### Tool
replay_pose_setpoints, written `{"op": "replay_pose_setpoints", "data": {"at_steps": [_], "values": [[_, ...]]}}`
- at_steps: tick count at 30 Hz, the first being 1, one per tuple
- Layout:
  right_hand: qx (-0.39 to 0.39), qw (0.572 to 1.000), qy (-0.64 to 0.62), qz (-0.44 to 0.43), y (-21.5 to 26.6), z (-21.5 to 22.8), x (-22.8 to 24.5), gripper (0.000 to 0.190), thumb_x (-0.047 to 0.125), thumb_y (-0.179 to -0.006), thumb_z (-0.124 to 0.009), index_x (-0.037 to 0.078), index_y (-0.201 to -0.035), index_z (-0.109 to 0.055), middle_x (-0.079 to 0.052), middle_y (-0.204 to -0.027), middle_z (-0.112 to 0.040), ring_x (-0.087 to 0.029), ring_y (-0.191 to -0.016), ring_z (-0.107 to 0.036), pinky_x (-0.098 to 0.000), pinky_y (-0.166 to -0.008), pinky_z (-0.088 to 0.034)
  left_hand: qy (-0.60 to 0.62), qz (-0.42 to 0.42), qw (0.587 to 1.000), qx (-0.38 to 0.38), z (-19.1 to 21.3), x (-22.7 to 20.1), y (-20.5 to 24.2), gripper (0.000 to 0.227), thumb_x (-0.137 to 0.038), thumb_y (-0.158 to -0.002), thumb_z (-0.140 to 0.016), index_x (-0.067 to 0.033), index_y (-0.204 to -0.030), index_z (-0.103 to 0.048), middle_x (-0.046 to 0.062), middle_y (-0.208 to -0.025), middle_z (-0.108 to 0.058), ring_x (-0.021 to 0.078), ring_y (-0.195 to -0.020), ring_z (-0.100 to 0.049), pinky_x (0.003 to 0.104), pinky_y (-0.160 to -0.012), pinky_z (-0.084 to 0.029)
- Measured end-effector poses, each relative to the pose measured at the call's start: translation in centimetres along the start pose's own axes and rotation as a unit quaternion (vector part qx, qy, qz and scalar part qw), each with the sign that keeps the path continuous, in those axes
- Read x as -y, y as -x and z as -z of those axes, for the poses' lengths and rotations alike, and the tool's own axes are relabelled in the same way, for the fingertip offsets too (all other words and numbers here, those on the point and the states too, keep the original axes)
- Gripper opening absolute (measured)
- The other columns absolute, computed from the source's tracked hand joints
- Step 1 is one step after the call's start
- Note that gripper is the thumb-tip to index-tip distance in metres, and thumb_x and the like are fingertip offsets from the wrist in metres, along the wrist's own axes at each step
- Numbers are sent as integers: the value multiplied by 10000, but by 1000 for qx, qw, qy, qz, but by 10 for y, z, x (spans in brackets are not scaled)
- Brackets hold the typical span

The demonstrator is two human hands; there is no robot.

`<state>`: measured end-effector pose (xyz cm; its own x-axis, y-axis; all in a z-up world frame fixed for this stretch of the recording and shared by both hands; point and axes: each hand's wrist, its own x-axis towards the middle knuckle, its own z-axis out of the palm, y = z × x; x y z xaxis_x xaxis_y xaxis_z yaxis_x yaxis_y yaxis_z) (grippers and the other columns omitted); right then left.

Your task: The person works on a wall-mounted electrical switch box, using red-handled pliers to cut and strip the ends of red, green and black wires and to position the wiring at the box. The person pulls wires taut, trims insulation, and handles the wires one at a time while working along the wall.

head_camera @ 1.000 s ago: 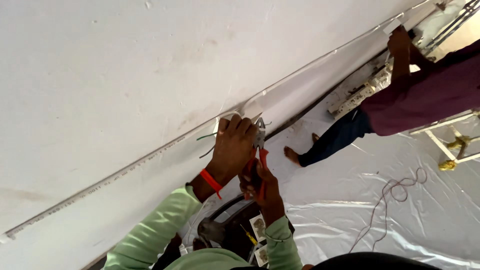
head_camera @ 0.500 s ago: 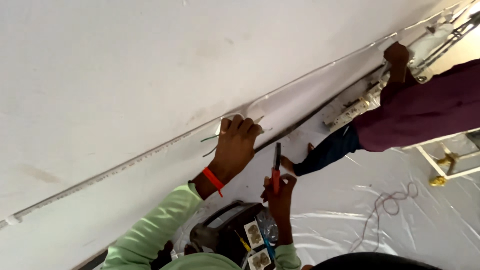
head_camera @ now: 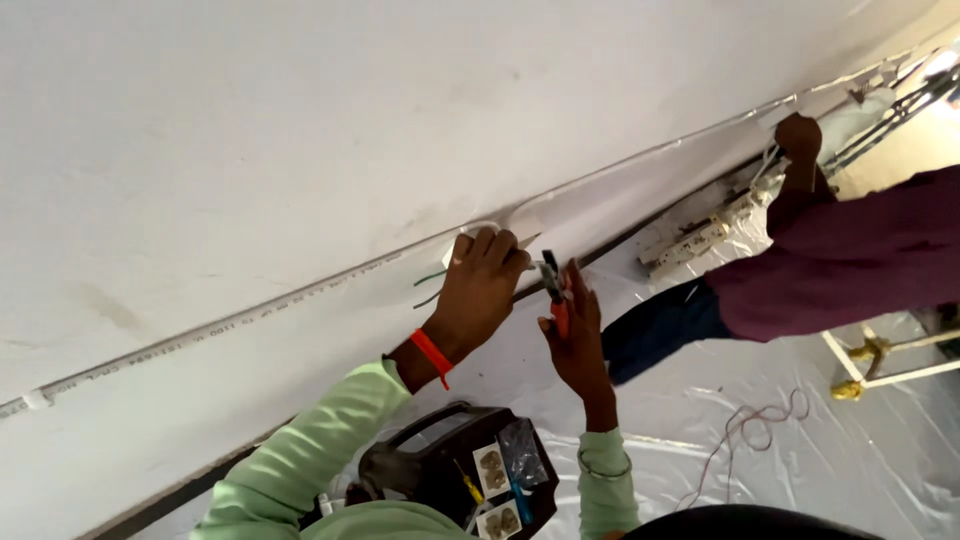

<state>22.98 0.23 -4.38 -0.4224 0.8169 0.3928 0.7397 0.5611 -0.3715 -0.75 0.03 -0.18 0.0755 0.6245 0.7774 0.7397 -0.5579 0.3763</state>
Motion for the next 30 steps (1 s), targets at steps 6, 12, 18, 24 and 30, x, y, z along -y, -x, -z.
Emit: {"op": "replay_pose_setpoints", "data": {"at_steps": [6, 12, 18, 24, 30], "values": [[19, 997, 70, 38, -16, 11, 4, 662, 146, -882, -723, 69, -1492, -477, -171, -1696, -211, -404, -1550, -249, -609, -1230, -154, 33, 8, 999, 16, -3, 3, 5, 206, -6, -765, -669, -53, -965, -677, 89, -1028, -557, 275, -1038, -525, 407, -864, -382], [22, 995, 84, 58, -21, 14, 10, 599, 143, -880, -760, 32, -1426, -540, -168, -1685, -253, -392, -1544, -276, -600, -1245, -178, 34, 6, 999, 8, -5, 6, 11, 221, 5, -782, -663, -29, -1000, -656, 96, -1039, -549, 266, -1022, -519, 397, -867, -376], [3, 996, 77, 50, -22, 17, 7, 536, 82, -832, -763, -5, -1333, -593, -169, -1416, -522, -395, -1308, -497, -505, -1075, -414, 55, 14, 998, -15, 0, 3, 11, 191, -29, -807, -665, -29, -997, -643, 92, -1039, -551, 271, -1005, -517, 413, -855, -369], [-19, 999, -30, 27, -5, 0, -7, 281, 85, -928, -756, 28, -1167, -620, -140, -1112, -636, -330, -887, -659, -381, -751, -559, 45, 14, 999, -7, -5, 4, 23, 147, -45, -847, -662, -31, -992, -642, 90, -1033, -557, 271, -988, -516, 421, -858, -376], [132, 713, -647, -238, 35, -27, -4, 229, 242, -1049, -611, 53, -1178, -609, -128, -936, -605, -218, -710, -592, -365, -577, -498, 33, 27, 999, 24, -11, -2, 45, 307, -3, -747, -648, -21, -1053, -668, 110, -1030, -582, 290, -989, -557, 431, -840, -419]]}}
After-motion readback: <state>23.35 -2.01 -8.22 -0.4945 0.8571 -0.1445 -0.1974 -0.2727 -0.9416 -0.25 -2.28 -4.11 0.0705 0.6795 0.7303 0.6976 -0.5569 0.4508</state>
